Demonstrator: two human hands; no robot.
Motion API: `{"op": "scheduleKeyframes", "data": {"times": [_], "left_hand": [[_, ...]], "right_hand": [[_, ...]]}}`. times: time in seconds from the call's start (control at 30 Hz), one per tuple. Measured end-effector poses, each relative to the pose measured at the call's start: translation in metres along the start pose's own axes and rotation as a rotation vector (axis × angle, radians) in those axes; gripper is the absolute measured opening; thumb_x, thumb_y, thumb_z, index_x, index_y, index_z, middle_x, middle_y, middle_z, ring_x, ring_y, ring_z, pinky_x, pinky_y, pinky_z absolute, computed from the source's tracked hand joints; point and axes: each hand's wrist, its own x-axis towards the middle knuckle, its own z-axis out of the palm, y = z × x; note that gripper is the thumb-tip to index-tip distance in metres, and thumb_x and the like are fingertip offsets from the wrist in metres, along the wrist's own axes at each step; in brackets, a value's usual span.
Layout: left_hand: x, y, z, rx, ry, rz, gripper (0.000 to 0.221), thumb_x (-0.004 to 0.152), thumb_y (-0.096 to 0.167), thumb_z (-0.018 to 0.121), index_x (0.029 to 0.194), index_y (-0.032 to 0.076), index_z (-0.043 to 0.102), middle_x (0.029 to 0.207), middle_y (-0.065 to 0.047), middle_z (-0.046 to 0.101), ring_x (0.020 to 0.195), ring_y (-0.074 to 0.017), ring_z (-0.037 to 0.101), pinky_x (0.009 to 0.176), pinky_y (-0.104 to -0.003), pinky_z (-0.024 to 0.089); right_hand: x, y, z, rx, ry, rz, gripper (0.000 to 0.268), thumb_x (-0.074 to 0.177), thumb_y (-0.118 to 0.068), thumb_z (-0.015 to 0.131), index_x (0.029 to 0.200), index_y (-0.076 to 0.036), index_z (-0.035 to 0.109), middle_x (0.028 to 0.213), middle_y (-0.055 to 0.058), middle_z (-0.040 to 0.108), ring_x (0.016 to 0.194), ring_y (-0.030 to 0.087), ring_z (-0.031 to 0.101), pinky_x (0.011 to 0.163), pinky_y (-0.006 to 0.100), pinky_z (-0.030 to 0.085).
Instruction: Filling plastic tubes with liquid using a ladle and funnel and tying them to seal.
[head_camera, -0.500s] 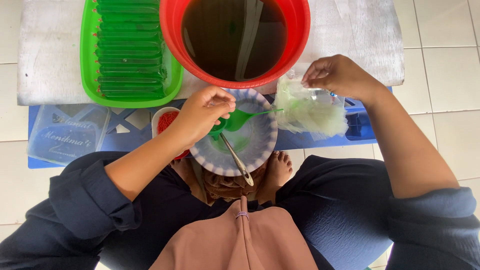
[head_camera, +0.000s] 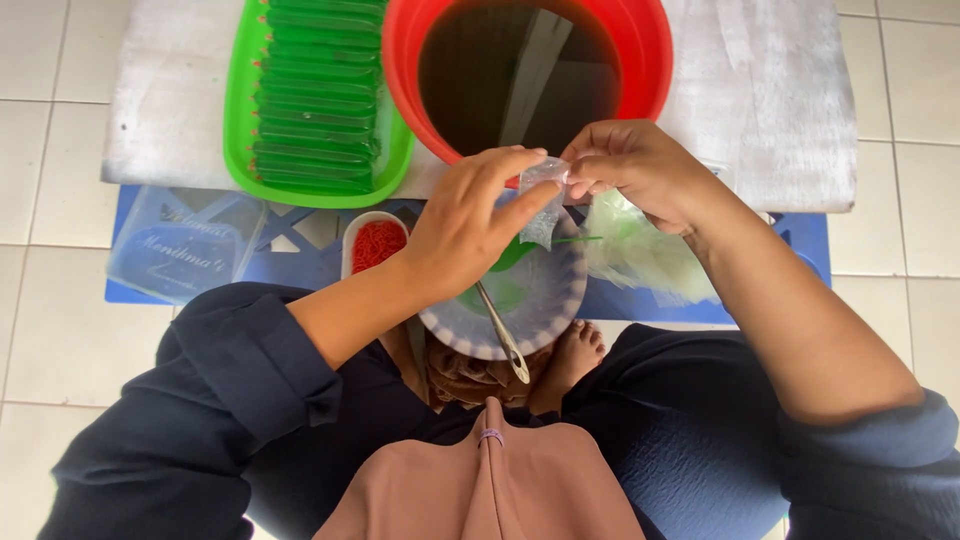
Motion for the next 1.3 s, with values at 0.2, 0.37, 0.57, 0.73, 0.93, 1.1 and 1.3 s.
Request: {"op": "scheduleKeyframes", "data": {"times": [0.2, 0.37, 0.57, 0.73, 0.93, 1.1, 1.3], "left_hand": [[0.003, -0.007, -0.007, 0.143, 0.048, 0.146, 0.031, 0.099, -0.003, 0.061, 0.126, 0.013, 0.063, 0.13, -0.014, 0.056, 0.118, -0.0294, 0.061, 0.098, -0.044, 0.053], [0.008, -0.008, -0.011, 0.27, 0.116, 0.252, 0.025, 0.101, 0.002, 0.061, 0.122, 0.014, 0.06, 0.132, -0.012, 0.058, 0.12, -0.0263, 0.063, 0.102, -0.047, 0.053], [0.006, -0.014, -0.009, 0.139, 0.097, 0.254, 0.015, 0.101, 0.003, 0.061, 0.111, 0.014, 0.064, 0.124, -0.009, 0.062, 0.115, -0.0253, 0.066, 0.107, -0.05, 0.05], [-0.003, -0.015, 0.0, -0.128, 0.037, 0.097, 0.019, 0.095, 0.001, 0.062, 0.108, 0.014, 0.069, 0.115, -0.006, 0.064, 0.112, -0.025, 0.067, 0.113, -0.056, 0.04], [-0.015, -0.018, 0.007, -0.37, -0.061, -0.17, 0.025, 0.094, 0.006, 0.058, 0.112, 0.015, 0.073, 0.103, -0.003, 0.066, 0.101, -0.024, 0.069, 0.115, -0.056, 0.035], [-0.004, -0.019, 0.0, -0.506, -0.011, -0.257, 0.018, 0.105, 0.017, 0.055, 0.106, 0.01, 0.071, 0.095, -0.003, 0.064, 0.085, -0.0254, 0.067, 0.097, -0.043, 0.05], [0.014, -0.01, -0.018, -0.639, 0.12, -0.531, 0.018, 0.104, 0.011, 0.061, 0.121, 0.008, 0.065, 0.096, -0.01, 0.064, 0.088, -0.0341, 0.068, 0.084, -0.044, 0.056]], "right_hand": [[0.015, -0.001, 0.003, 0.109, -0.026, 0.079, 0.01, 0.089, -0.012, 0.069, 0.093, -0.004, 0.072, 0.082, 0.007, 0.072, 0.083, 0.016, 0.076, 0.078, 0.029, 0.054], [0.022, -0.006, 0.007, 0.269, -0.119, 0.098, 0.009, 0.092, -0.01, 0.065, 0.092, -0.003, 0.07, 0.082, 0.011, 0.074, 0.073, 0.017, 0.077, 0.072, 0.029, 0.056], [0.026, -0.006, 0.013, 0.305, -0.156, 0.086, 0.01, 0.091, -0.008, 0.06, 0.091, -0.002, 0.068, 0.082, 0.013, 0.074, 0.072, 0.018, 0.077, 0.071, 0.028, 0.056], [0.033, 0.016, 0.01, 0.04, -0.055, -0.038, 0.012, 0.091, -0.012, 0.061, 0.09, -0.003, 0.069, 0.082, 0.012, 0.074, 0.076, 0.02, 0.077, 0.072, 0.029, 0.055], [0.032, 0.03, 0.013, -0.251, 0.031, -0.185, 0.015, 0.095, -0.014, 0.069, 0.092, 0.0, 0.072, 0.08, 0.017, 0.072, 0.073, 0.028, 0.074, 0.067, 0.034, 0.054], [0.033, 0.039, 0.017, -0.393, 0.069, -0.253, 0.015, 0.093, -0.013, 0.075, 0.091, 0.001, 0.072, 0.077, 0.019, 0.069, 0.071, 0.032, 0.072, 0.066, 0.037, 0.055], [0.04, 0.055, 0.025, -0.429, 0.039, -0.268, 0.017, 0.094, -0.012, 0.077, 0.095, 0.004, 0.071, 0.077, 0.02, 0.068, 0.074, 0.034, 0.072, 0.066, 0.04, 0.055]]}}
